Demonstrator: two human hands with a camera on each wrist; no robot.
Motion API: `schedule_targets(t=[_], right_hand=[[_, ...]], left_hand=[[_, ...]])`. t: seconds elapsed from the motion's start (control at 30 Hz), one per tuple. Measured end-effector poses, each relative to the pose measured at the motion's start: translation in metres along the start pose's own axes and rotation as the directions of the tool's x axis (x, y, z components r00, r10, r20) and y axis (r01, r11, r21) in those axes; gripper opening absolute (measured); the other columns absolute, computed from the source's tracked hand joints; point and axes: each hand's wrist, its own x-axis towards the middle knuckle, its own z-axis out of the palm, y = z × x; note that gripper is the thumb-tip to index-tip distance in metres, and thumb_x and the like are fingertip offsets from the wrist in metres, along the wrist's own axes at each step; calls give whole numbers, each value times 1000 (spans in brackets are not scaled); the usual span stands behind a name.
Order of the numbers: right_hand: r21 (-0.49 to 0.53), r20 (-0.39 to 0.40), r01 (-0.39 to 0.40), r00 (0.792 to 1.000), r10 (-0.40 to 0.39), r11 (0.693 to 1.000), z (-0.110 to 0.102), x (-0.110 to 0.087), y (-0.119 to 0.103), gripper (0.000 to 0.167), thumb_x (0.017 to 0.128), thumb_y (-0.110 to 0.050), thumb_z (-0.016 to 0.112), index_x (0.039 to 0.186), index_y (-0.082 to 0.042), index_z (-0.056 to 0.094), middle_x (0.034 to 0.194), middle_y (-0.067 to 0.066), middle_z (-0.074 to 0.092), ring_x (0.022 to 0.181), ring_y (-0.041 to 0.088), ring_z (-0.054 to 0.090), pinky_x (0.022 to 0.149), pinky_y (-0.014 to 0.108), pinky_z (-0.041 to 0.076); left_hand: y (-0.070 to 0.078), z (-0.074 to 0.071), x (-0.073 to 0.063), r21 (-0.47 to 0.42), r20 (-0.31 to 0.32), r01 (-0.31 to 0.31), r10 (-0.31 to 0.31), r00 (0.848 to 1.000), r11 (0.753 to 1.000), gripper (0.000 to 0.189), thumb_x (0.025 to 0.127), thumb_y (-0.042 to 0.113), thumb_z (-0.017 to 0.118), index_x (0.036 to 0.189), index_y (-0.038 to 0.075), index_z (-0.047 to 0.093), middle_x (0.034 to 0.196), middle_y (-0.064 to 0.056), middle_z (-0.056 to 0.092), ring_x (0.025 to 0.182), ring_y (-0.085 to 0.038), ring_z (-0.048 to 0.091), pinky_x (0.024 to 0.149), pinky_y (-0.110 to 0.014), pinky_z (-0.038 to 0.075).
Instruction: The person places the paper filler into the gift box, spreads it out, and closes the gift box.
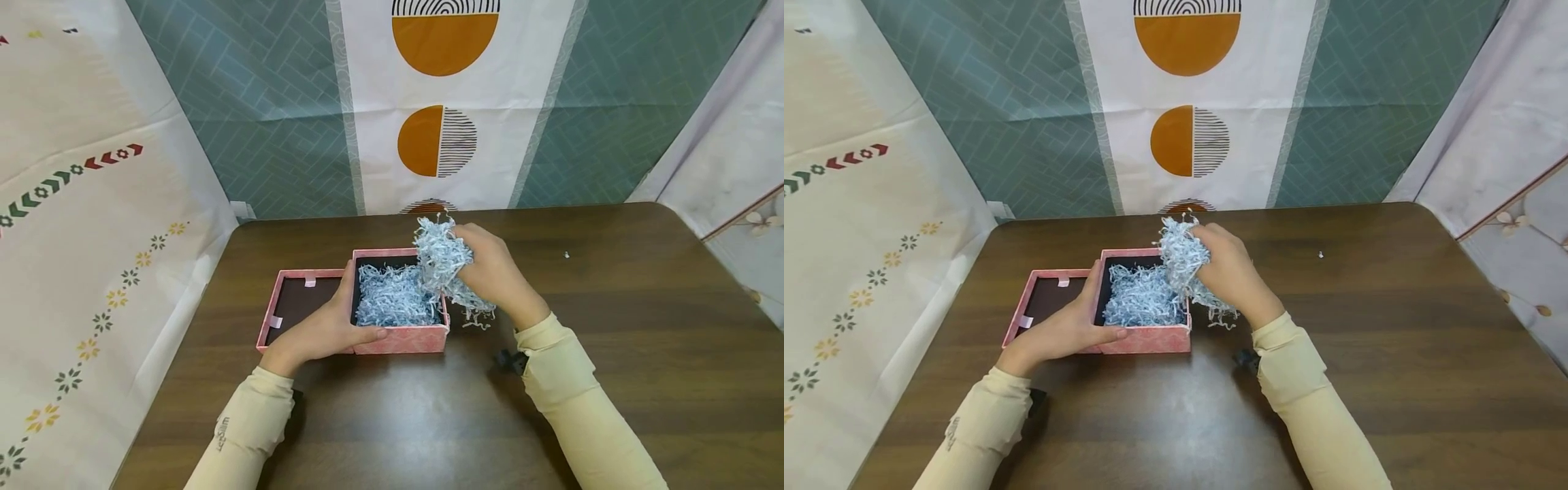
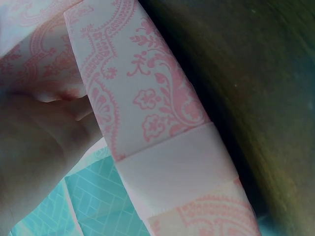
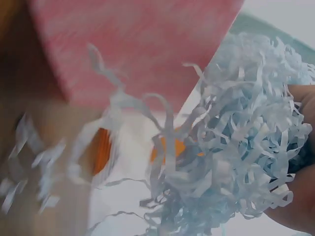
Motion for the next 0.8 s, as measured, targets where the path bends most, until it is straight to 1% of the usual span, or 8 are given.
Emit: schedule_targets(t=[0.1, 0.2, 0.27, 0.33, 0.47, 0.57, 0.7, 0.8], right_hand=[[66, -99, 116, 989, -109, 991, 11, 7, -22, 52, 75, 23, 54, 121, 4, 67, 118, 16, 63, 110, 30, 58, 90, 46, 48], [126, -181, 222, 963, -198, 967, 25, 15, -41, 53, 75, 24, 58, 122, 2, 68, 117, 14, 63, 110, 28, 59, 93, 43, 49], [173, -210, 255, 953, -217, 951, 36, 19, -50, 58, 73, 26, 58, 125, 2, 67, 119, 13, 63, 112, 27, 58, 95, 42, 48], [206, -198, 249, 958, -209, 946, 45, 22, -57, 58, 74, 25, 60, 127, 1, 65, 121, 12, 62, 113, 26, 58, 96, 41, 48], [203, -30, 102, 995, -98, 974, 55, 23, -60, 58, 78, 20, 61, 131, -3, 61, 129, 11, 59, 120, 25, 55, 98, 43, 47], [69, 165, -1, 986, -10, 998, 54, 22, -56, 62, 79, 19, 59, 137, -4, 57, 136, 13, 56, 128, 28, 51, 102, 45, 45], [-169, 424, 18, 904, 56, 985, 53, 17, -49, 63, 84, 8, 65, 145, -3, 52, 144, 19, 50, 132, 34, 48, 105, 48, 42], [-263, 540, 76, 838, 81, 962, 60, 14, -47, 67, 87, -2, 72, 149, -8, 49, 150, 22, 45, 136, 39, 44, 108, 52, 39]], left_hand=[[-1, -1, 0, 2, 2, -5, 5, 1000, 1000, 132, 79, 63, 77, 156, 31, -27, 168, -2, -9, 149, -29, 19, 114, -52, 27], [-1, -2, 0, -11, 8, -22, 22, 1000, 1000, 132, 81, 60, 77, 156, 31, -27, 168, -2, -10, 150, -29, 17, 115, -52, 26], [-1, -1, 1, -20, 15, -38, 38, 999, 999, 131, 82, 60, 77, 156, 30, -27, 167, -3, -11, 151, -28, 15, 115, -52, 26], [-1, 0, 1, -24, 18, -48, 48, 999, 999, 130, 83, 60, 76, 156, 28, -27, 167, -3, -11, 151, -27, 14, 115, -51, 26], [-1, 2, 2, -22, 12, -53, 53, 999, 998, 130, 83, 62, 75, 158, 24, -24, 167, -3, -11, 150, -22, 14, 116, -46, 26], [-1, 1, 2, -14, 8, -43, 43, 999, 999, 131, 82, 62, 76, 158, 22, -23, 167, -3, -10, 150, -21, 15, 117, -45, 25], [-1, 0, 3, 7, 15, -17, 17, 1000, 1000, 132, 82, 61, 76, 156, 25, -27, 168, -7, -7, 149, -26, 22, 116, -45, 27], [-2, -1, 2, 8, 22, -9, 9, 1000, 1000, 133, 81, 62, 77, 155, 28, -29, 168, -9, -7, 148, -30, 25, 115, -48, 29]])
